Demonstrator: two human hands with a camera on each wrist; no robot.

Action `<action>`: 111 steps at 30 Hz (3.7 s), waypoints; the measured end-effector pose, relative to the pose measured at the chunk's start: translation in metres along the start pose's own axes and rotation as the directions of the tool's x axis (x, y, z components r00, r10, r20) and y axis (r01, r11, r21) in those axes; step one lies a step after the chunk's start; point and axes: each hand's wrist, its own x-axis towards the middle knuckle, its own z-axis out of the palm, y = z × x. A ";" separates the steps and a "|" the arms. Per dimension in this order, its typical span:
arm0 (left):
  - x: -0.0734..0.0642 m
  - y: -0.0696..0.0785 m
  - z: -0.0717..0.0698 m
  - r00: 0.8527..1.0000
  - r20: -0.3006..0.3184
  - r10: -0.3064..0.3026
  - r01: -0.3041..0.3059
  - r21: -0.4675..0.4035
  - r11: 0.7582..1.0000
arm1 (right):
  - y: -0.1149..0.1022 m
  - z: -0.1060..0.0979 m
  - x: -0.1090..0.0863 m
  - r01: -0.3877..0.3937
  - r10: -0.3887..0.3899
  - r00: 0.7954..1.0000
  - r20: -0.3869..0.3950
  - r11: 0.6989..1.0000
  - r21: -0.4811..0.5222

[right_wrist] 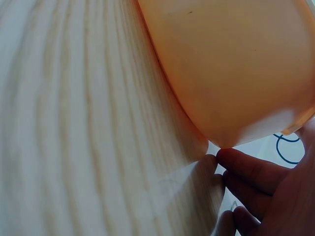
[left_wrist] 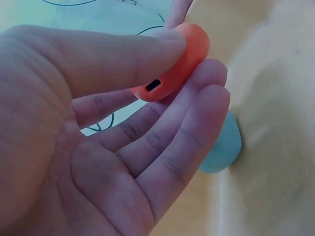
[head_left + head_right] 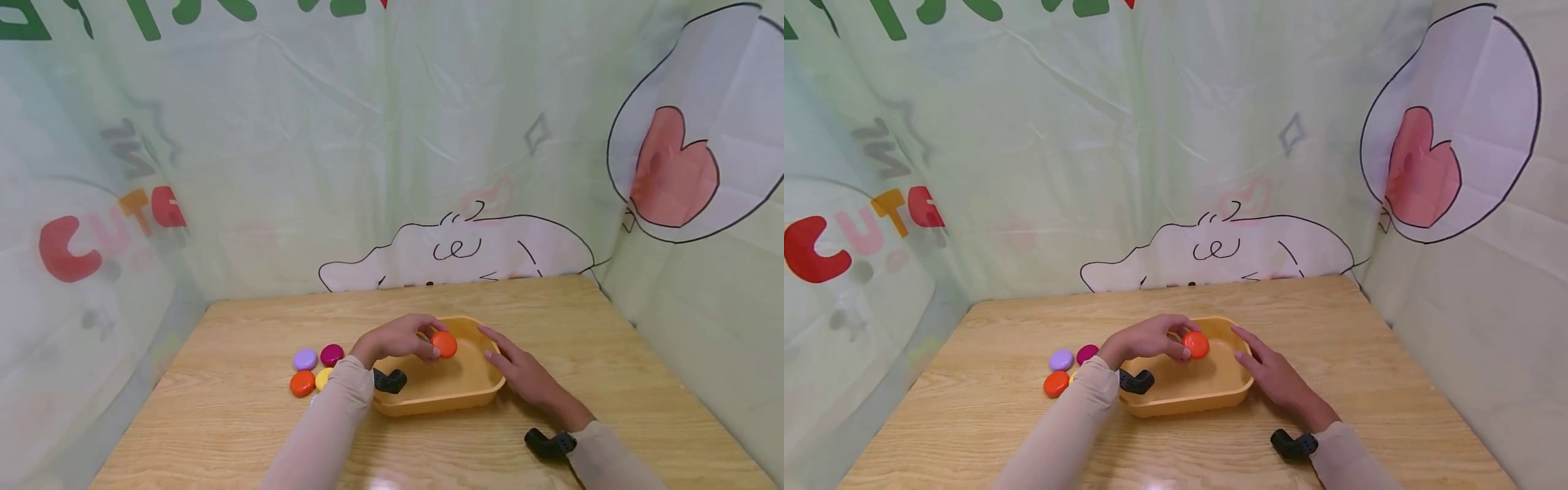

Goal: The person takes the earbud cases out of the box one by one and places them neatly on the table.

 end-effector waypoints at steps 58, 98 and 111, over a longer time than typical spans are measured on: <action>-0.106 -0.037 -0.030 0.966 -0.258 -0.002 -0.059 -0.229 0.972 | 0.002 -0.001 0.003 0.027 -0.027 1.000 0.014 0.999 0.029; -0.224 -0.108 -0.039 0.899 -0.413 -0.145 0.024 -0.284 0.959 | 0.000 -0.002 0.003 0.036 -0.036 0.999 0.009 0.999 0.012; -0.239 -0.121 -0.045 0.906 -0.362 -0.219 0.116 -0.286 0.951 | 0.001 -0.003 0.002 0.034 -0.034 0.999 0.008 0.999 0.021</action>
